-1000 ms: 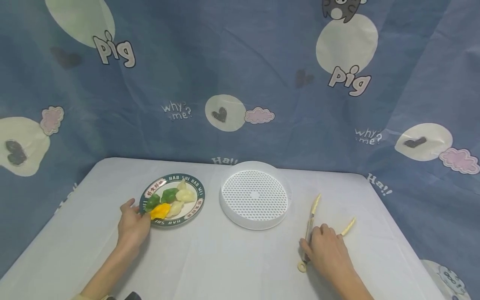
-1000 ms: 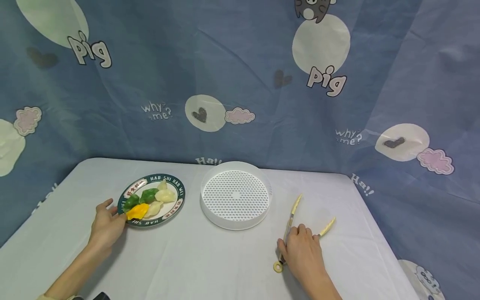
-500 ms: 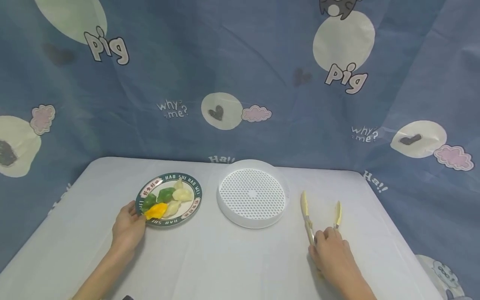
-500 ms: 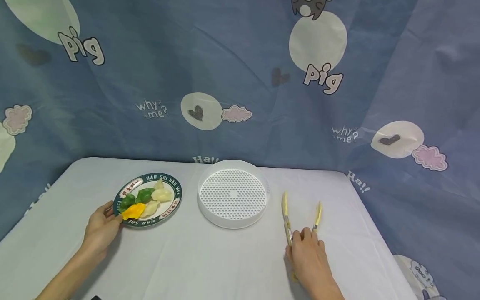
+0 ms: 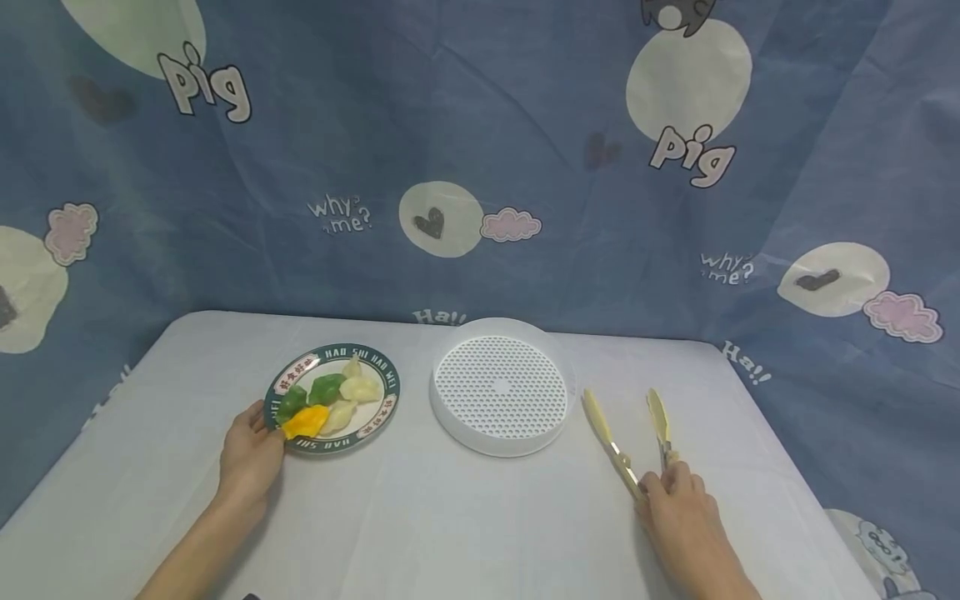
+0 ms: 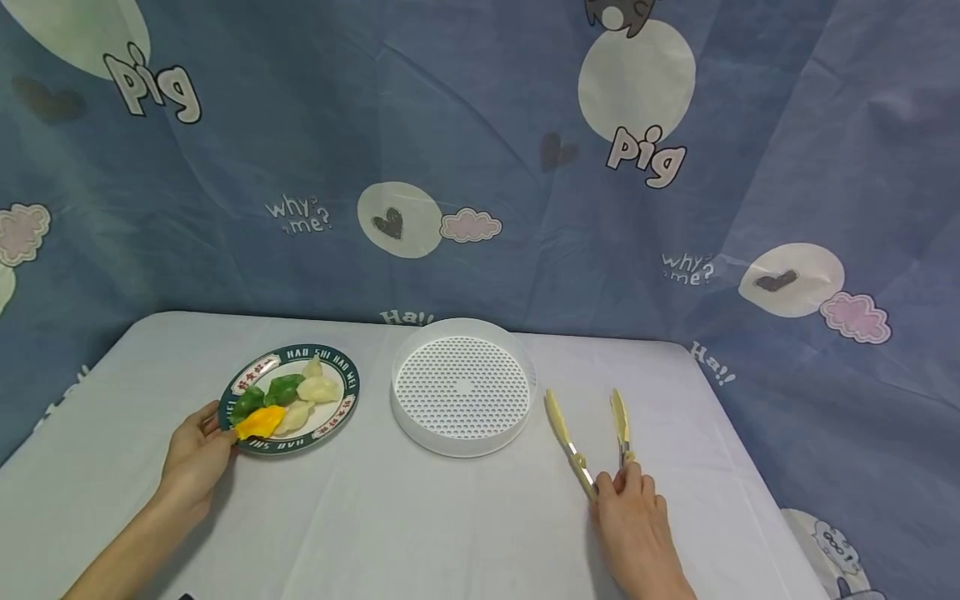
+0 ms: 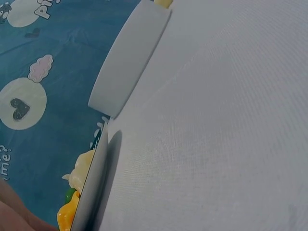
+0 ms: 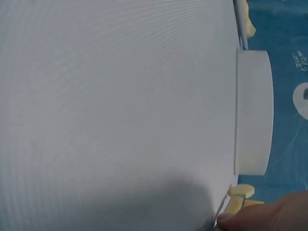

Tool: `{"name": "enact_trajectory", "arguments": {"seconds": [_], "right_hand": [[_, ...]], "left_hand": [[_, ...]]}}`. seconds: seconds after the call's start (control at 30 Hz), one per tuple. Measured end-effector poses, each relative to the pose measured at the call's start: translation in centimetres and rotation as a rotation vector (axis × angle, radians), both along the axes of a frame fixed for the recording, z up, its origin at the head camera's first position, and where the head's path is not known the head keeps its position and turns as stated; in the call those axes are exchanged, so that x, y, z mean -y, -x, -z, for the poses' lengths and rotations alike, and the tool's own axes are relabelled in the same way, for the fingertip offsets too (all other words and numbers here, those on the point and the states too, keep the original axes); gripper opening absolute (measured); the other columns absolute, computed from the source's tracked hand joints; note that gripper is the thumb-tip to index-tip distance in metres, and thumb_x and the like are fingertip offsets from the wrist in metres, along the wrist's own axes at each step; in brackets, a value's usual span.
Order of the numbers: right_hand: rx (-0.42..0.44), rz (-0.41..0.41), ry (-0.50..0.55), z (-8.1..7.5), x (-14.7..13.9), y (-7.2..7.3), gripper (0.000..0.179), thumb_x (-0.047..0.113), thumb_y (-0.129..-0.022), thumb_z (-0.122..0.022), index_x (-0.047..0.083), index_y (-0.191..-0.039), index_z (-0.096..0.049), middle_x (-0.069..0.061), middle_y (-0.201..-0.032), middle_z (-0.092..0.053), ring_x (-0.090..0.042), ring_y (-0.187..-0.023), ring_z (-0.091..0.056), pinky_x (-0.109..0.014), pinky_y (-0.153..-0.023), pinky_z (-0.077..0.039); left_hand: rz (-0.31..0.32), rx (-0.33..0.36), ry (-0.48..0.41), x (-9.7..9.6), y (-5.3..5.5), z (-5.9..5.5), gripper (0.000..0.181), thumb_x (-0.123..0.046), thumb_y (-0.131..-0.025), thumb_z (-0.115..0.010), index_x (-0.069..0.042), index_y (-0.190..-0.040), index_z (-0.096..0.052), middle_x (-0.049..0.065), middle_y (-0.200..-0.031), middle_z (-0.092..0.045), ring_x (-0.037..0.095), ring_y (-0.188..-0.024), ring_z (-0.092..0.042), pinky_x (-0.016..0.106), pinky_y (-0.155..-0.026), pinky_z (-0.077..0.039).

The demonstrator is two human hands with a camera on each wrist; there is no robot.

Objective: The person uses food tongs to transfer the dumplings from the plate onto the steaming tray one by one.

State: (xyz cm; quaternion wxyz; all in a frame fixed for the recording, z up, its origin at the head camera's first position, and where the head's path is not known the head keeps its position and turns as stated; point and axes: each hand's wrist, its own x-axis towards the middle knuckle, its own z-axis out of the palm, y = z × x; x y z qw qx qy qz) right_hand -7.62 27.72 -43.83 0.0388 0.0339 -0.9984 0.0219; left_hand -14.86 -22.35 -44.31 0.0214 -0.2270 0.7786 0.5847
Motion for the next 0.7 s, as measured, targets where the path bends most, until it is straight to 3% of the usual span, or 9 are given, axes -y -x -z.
{"name": "enact_trajectory", "arguments": {"seconds": [0.07, 0.3, 0.5, 0.6, 0.7], "right_hand": [[-0.017, -0.002, -0.011, 0.0, -0.2, -0.2, 0.024, 0.017, -0.095, -0.080, 0.007, -0.115, -0.070, -0.013, -0.102, -0.053, -0.024, -0.086, -0.047, -0.032, -0.064, -0.037], [0.088, 0.037, -0.042, -0.8, -0.6, -0.2, 0.030, 0.022, -0.097, -0.079, 0.013, -0.124, -0.073, -0.014, -0.109, -0.053, -0.024, -0.090, -0.045, -0.032, -0.069, -0.040], [0.082, 0.064, -0.019, -0.5, -1.2, -0.5, 0.026, 0.017, -0.097, -0.078, 0.011, -0.121, -0.071, -0.014, -0.107, -0.052, -0.025, -0.088, -0.044, -0.032, -0.068, -0.036], [0.014, 0.078, 0.034, -0.2, -1.5, -0.6, 0.028, 0.017, -0.096, -0.079, 0.006, -0.118, -0.066, -0.018, -0.107, -0.054, -0.028, -0.089, -0.048, -0.035, -0.068, -0.036], [-0.143, 0.060, 0.082, 0.0, -1.9, -0.2, 0.047, 0.027, -0.093, -0.083, 0.000, -0.122, -0.060, -0.025, -0.118, -0.057, -0.038, -0.099, -0.055, -0.044, -0.073, -0.040]], "left_hand": [[-0.001, -0.002, -0.012, 0.0, 0.0, 0.0, 0.075, -0.002, -0.107, -0.034, 0.005, -0.170, 0.008, 0.033, -0.178, -0.007, 0.051, -0.165, -0.021, 0.058, -0.135, -0.033], [0.005, -0.011, -0.028, -0.2, -0.1, -0.2, 0.075, -0.001, -0.107, -0.034, 0.005, -0.170, 0.008, 0.034, -0.177, -0.008, 0.049, -0.165, -0.024, 0.057, -0.134, -0.035], [0.009, -0.011, -0.031, -0.1, -0.1, -0.2, 0.075, 0.000, -0.107, -0.033, 0.004, -0.170, 0.008, 0.033, -0.178, -0.008, 0.049, -0.165, -0.023, 0.057, -0.135, -0.034], [0.014, -0.013, -0.036, 0.0, -0.1, -0.2, 0.076, 0.000, -0.107, -0.032, 0.003, -0.170, 0.009, 0.032, -0.178, -0.007, 0.049, -0.165, -0.022, 0.057, -0.135, -0.033], [0.016, -0.014, -0.036, 0.0, -0.1, -0.1, 0.076, -0.001, -0.108, -0.032, 0.003, -0.170, 0.010, 0.032, -0.178, -0.007, 0.049, -0.165, -0.023, 0.057, -0.134, -0.034]]}}
